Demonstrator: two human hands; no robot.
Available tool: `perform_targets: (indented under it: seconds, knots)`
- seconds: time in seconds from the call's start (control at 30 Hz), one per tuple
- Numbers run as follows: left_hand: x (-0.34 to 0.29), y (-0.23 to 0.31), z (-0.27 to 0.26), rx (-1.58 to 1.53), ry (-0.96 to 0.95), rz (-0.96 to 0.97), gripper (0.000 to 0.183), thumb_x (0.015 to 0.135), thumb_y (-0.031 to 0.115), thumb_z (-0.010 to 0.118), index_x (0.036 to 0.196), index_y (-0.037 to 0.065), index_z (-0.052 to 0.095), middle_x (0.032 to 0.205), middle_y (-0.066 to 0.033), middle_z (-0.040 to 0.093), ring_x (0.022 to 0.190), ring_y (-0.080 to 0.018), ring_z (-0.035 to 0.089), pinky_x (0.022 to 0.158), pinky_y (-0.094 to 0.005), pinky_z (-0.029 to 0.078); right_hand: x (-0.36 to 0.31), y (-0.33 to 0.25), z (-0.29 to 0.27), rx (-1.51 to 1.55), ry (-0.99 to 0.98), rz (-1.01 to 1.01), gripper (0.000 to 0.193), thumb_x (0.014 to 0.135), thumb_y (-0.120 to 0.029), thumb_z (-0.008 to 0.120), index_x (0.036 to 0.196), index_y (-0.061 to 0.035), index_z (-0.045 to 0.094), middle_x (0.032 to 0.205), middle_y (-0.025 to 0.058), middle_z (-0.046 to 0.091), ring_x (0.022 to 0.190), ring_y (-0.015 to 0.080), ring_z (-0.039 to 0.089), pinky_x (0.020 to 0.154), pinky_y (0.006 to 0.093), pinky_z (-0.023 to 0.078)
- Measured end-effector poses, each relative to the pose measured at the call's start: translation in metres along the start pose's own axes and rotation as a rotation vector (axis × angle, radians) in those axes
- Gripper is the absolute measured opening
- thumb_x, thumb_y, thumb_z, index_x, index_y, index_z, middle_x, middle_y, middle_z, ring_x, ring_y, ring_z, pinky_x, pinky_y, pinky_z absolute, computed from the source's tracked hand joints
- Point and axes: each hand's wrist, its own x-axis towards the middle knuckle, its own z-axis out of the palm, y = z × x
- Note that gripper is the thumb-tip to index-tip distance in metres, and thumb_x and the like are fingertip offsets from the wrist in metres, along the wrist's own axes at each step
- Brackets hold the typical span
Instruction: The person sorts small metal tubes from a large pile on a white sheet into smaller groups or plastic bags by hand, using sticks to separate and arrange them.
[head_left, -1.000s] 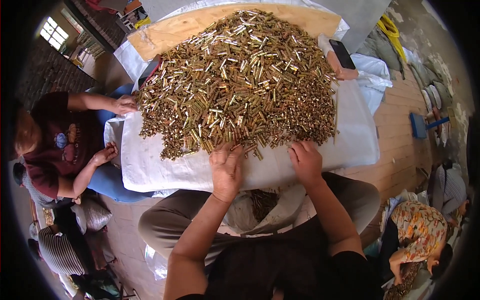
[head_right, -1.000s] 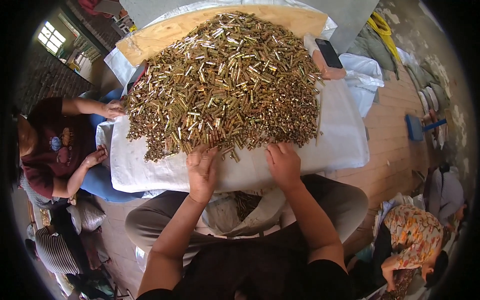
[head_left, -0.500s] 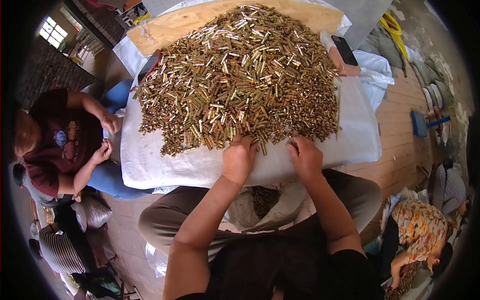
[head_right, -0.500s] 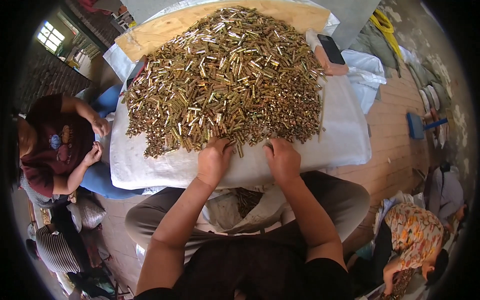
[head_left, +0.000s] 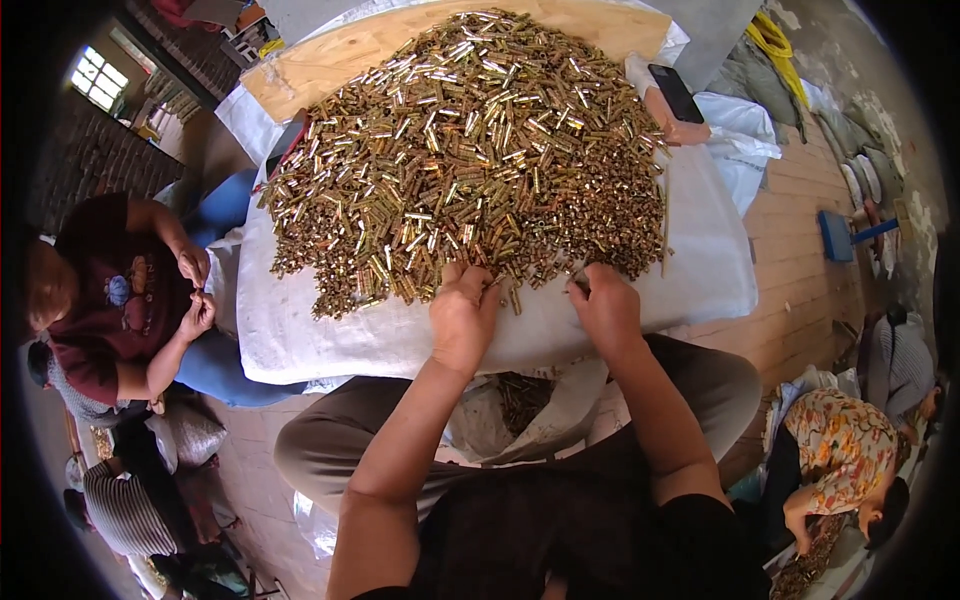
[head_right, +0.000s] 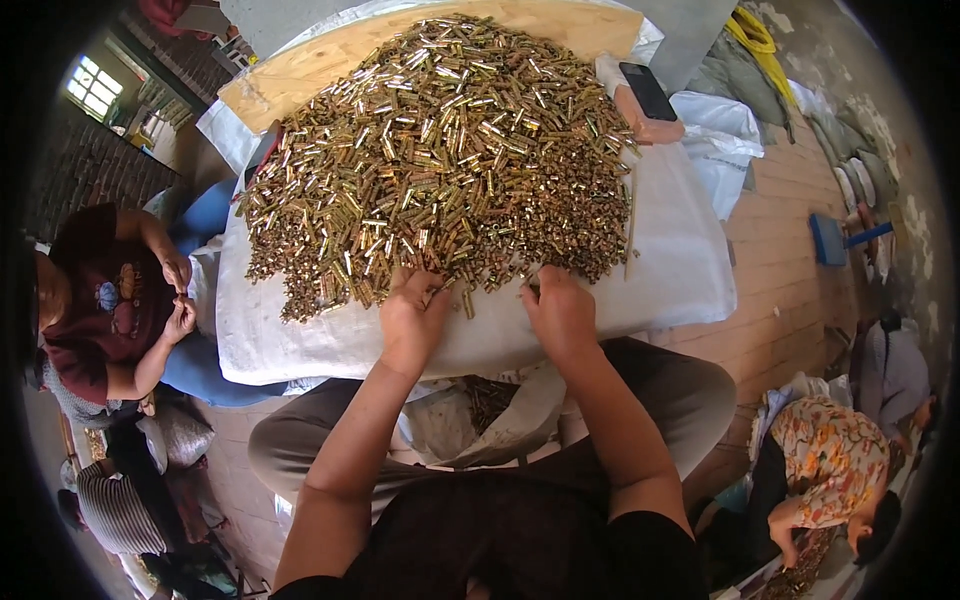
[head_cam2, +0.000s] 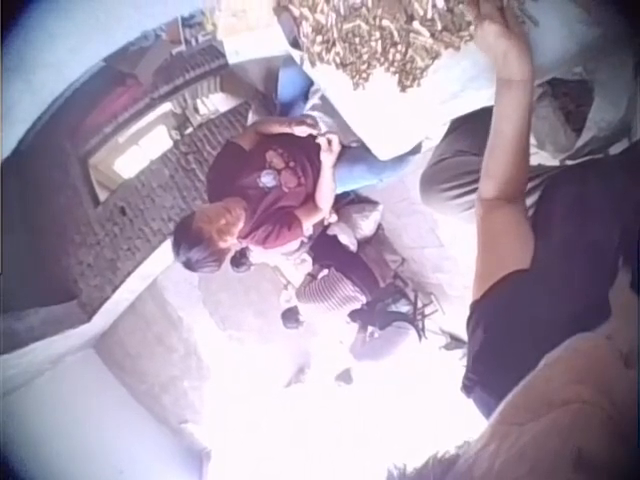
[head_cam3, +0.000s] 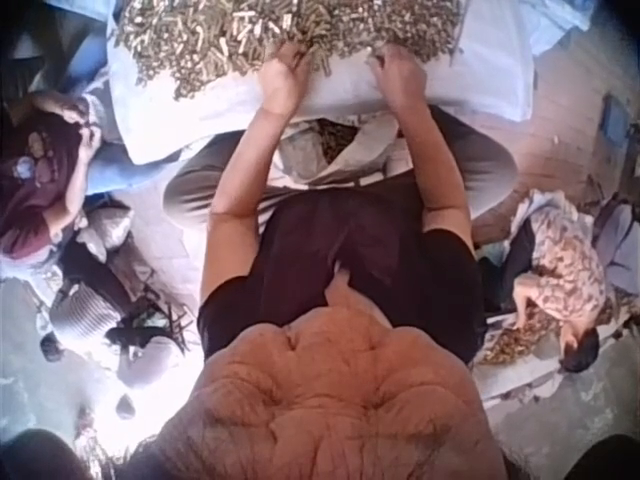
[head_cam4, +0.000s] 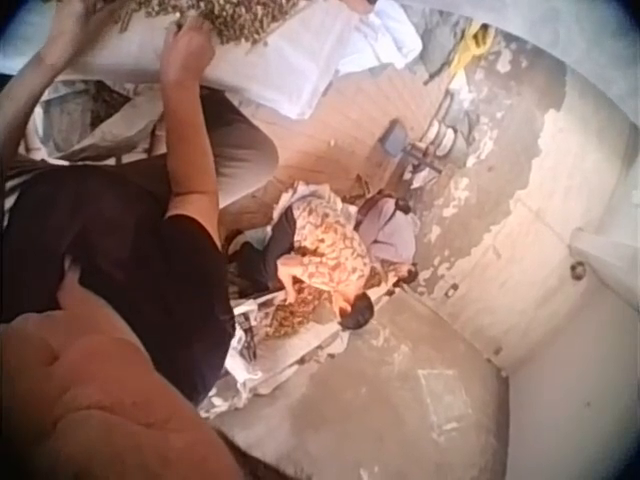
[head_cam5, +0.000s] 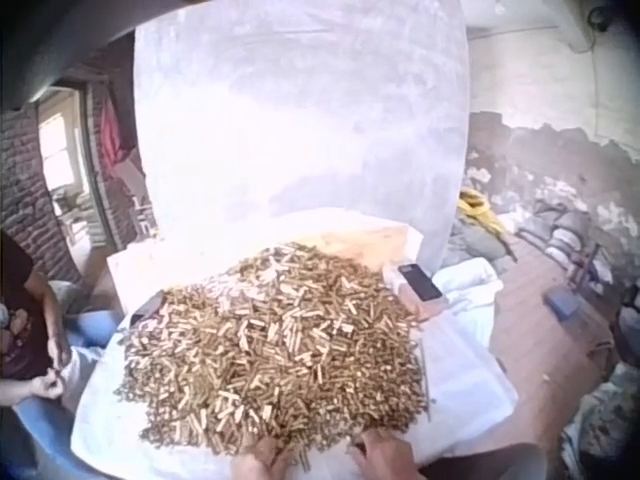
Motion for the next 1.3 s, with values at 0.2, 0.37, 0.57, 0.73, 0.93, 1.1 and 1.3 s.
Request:
perform_targets:
  seconds: [0.2, 0.37, 0.57, 0.73, 0.93, 1.1, 1.3]
  knots:
    - [-0.028, 0.007, -0.013, -0.490, -0.182, -0.279, 0.011, 0.080, 0.004, 0.063, 0.086, 0.003, 0.054, 0.073, -0.0095, 0.060, 0.061, -0.0184, 0.058, 0.059, -0.0288, 0.046, -0.003, -0.006, -0.003, 0.129, 0.029, 0.070, 0.021, 0.073, -0.012, 0.067, 0.088, -0.0023, 0.055, 0.076, 0.0113, 0.060, 0.067, 0.0283, 0.060, 0.059, 0.0384, 0.048]
    - [-0.052, 0.016, -0.021, -0.870, -0.299, -0.415, 0.007, 0.086, -0.001, 0.056, 0.088, 0.001, 0.050, 0.072, -0.0021, 0.058, 0.066, -0.0075, 0.056, 0.062, -0.0210, 0.045, -0.026, -0.033, -0.012, 1.216, -0.372, 0.340, 0.021, 0.085, -0.008, 0.060, 0.102, 0.0031, 0.058, 0.083, 0.0057, 0.061, 0.071, 0.0108, 0.060, 0.054, 0.0247, 0.049]
    - [-0.072, 0.023, -0.025, -0.975, -0.245, -0.395, 0.010, 0.085, -0.002, 0.058, 0.094, 0.000, 0.055, 0.079, -0.0012, 0.060, 0.070, -0.0067, 0.056, 0.065, -0.0203, 0.046, -0.033, -0.055, -0.035, 1.329, -0.492, 0.411, 0.016, 0.086, -0.008, 0.059, 0.096, 0.0036, 0.060, 0.080, 0.0047, 0.061, 0.069, 0.0103, 0.060, 0.051, 0.0216, 0.048]
    - [-0.079, 0.028, -0.027, -0.995, -0.189, -0.385, 0.009, 0.084, -0.003, 0.059, 0.093, 0.001, 0.058, 0.079, 0.0008, 0.060, 0.069, -0.0043, 0.053, 0.063, -0.0189, 0.044, -0.039, -0.061, -0.043, 1.387, -0.495, 0.419, 0.013, 0.087, -0.011, 0.057, 0.091, 0.0012, 0.060, 0.077, 0.0041, 0.061, 0.068, 0.0107, 0.060, 0.052, 0.0223, 0.048]
    - [-0.085, 0.027, -0.024, -0.777, -0.124, -0.297, 0.007, 0.082, -0.003, 0.061, 0.088, 0.001, 0.059, 0.074, 0.0038, 0.056, 0.063, -0.0006, 0.044, 0.057, -0.0162, 0.037, -0.044, -0.059, -0.041, 1.267, -0.540, 0.390, 0.011, 0.086, -0.010, 0.059, 0.088, 0.0018, 0.058, 0.074, 0.0038, 0.061, 0.061, 0.0086, 0.059, 0.049, 0.0211, 0.048]
    - [-0.081, 0.036, -0.029, -0.987, -0.106, -0.347, 0.008, 0.081, -0.001, 0.064, 0.087, 0.002, 0.061, 0.071, 0.0046, 0.057, 0.059, -0.0007, 0.043, 0.051, -0.0172, 0.036, -0.051, -0.060, -0.042, 1.206, -0.628, 0.348, 0.011, 0.086, -0.009, 0.059, 0.088, 0.0020, 0.059, 0.074, 0.0039, 0.061, 0.060, 0.0076, 0.057, 0.048, 0.0209, 0.047]
    - [-0.082, 0.033, -0.034, -1.121, -0.269, -0.511, 0.007, 0.084, 0.005, 0.062, 0.092, 0.005, 0.061, 0.074, 0.0028, 0.058, 0.053, -0.0028, 0.045, 0.047, -0.0173, 0.036, -0.050, -0.060, -0.048, 1.284, -0.409, 0.366, 0.012, 0.088, -0.009, 0.056, 0.092, 0.0015, 0.058, 0.072, 0.0034, 0.060, 0.058, 0.0078, 0.056, 0.050, 0.0211, 0.047]
